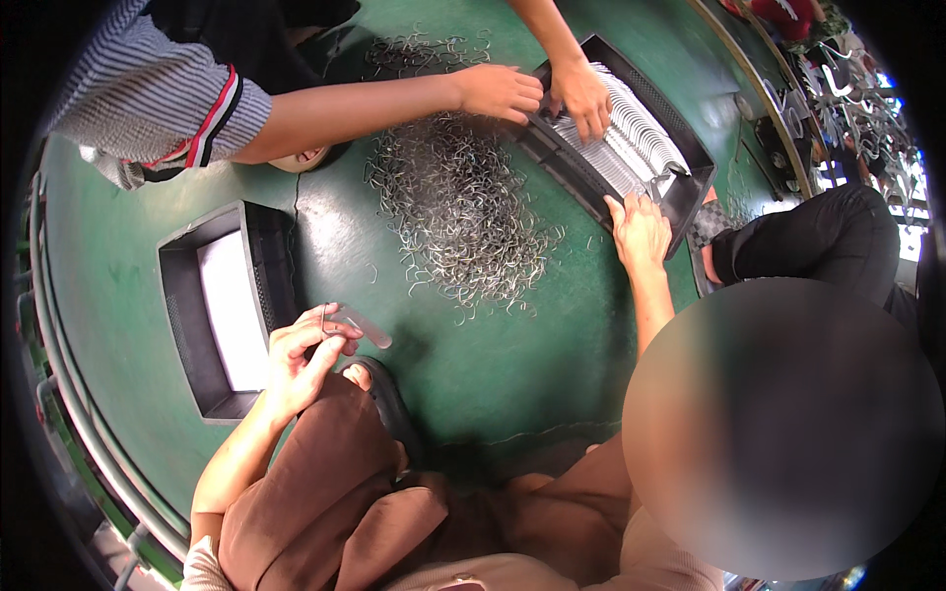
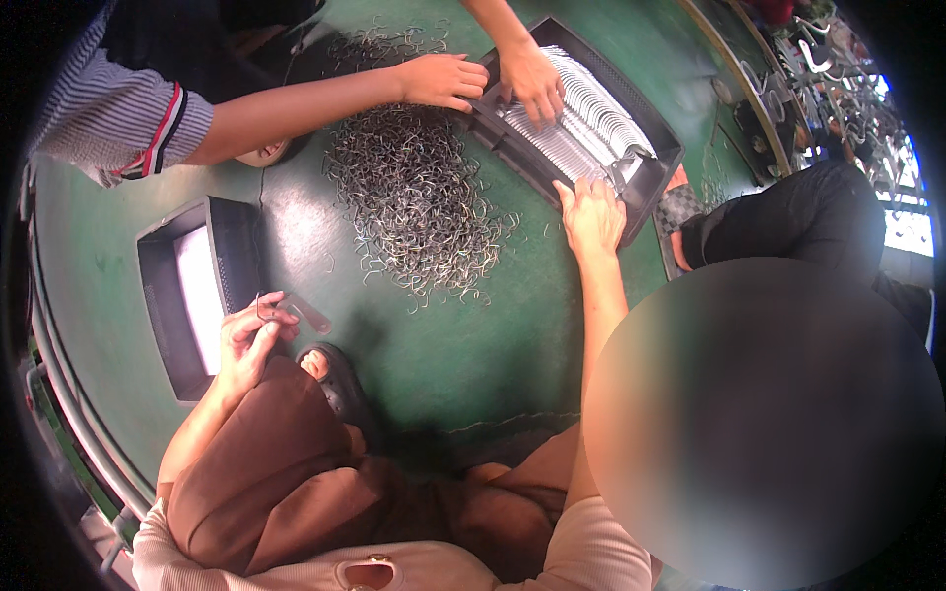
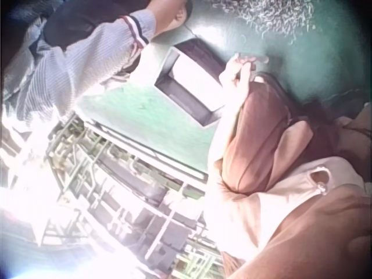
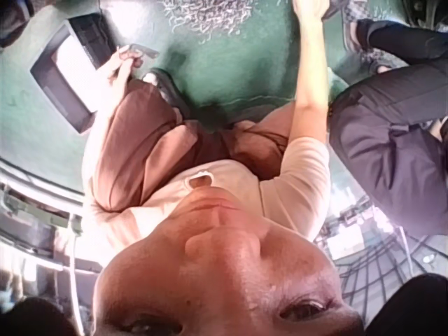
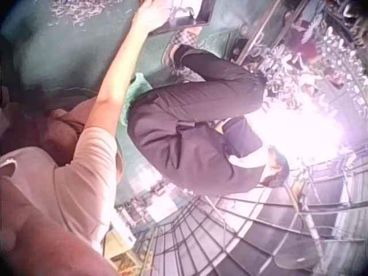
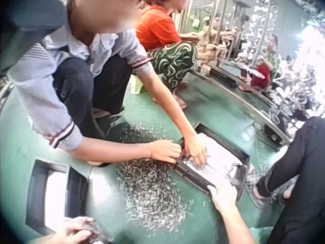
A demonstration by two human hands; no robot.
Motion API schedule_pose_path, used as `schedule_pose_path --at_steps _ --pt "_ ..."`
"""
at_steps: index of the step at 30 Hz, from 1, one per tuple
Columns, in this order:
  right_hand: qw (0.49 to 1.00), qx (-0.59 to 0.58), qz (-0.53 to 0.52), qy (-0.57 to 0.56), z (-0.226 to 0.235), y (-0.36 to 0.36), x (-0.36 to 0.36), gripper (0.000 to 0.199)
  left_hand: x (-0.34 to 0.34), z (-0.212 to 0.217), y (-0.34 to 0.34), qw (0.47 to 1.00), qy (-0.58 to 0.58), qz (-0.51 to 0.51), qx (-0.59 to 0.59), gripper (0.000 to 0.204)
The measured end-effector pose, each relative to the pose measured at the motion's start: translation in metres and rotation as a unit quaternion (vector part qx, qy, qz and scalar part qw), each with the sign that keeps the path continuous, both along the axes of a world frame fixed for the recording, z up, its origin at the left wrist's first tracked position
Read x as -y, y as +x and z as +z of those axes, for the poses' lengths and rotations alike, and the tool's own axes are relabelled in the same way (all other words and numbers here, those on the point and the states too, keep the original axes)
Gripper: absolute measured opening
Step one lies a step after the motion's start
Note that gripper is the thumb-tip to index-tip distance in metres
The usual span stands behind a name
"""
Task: The person sits on the factory floor and repeatedly picks up small metal hooks and plastic clips, attaching them to a large decorative metal tree structure. They also handle a stack of plastic clips and place them into a black tray.
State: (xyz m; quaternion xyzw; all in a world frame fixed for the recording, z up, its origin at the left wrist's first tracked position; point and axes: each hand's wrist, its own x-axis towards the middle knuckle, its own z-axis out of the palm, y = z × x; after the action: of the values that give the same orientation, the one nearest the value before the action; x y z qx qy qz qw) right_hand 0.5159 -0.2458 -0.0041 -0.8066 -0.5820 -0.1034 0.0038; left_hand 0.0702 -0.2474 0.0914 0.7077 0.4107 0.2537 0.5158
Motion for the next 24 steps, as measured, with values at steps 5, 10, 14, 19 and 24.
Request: schedule_pose_path --at_steps 5,10,14,19,24 --pt "0.995 0.02 -0.027 0.094 -0.011 -0.005 0.008 0.036 -0.017 -0.002 0.02 0.998 -0.035 -0.059 -0.006 0.017" --pt "0.933 -0.291 0.109 0.18 0.037 -0.101 0.014 0.026 -0.038 -0.011 0.068 0.994 -0.038 -0.095 -0.031 0.016" --pt "0.708 -0.65 0.103 0.256 0.087 -0.191 0.028 0.014 -0.055 -0.018 0.112 0.99 0.078 -0.116 -0.016 0.016" --pt "0.728 -0.598 0.047 0.331 0.094 -0.175 0.039 0.014 -0.056 -0.015 0.159 0.962 0.197 -0.187 -0.007 0.015" --pt "0.733 -0.608 0.025 0.304 0.118 -0.127 0.072 0.012 -0.041 -0.003 0.208 0.93 0.272 -0.246 0.017 0.012"
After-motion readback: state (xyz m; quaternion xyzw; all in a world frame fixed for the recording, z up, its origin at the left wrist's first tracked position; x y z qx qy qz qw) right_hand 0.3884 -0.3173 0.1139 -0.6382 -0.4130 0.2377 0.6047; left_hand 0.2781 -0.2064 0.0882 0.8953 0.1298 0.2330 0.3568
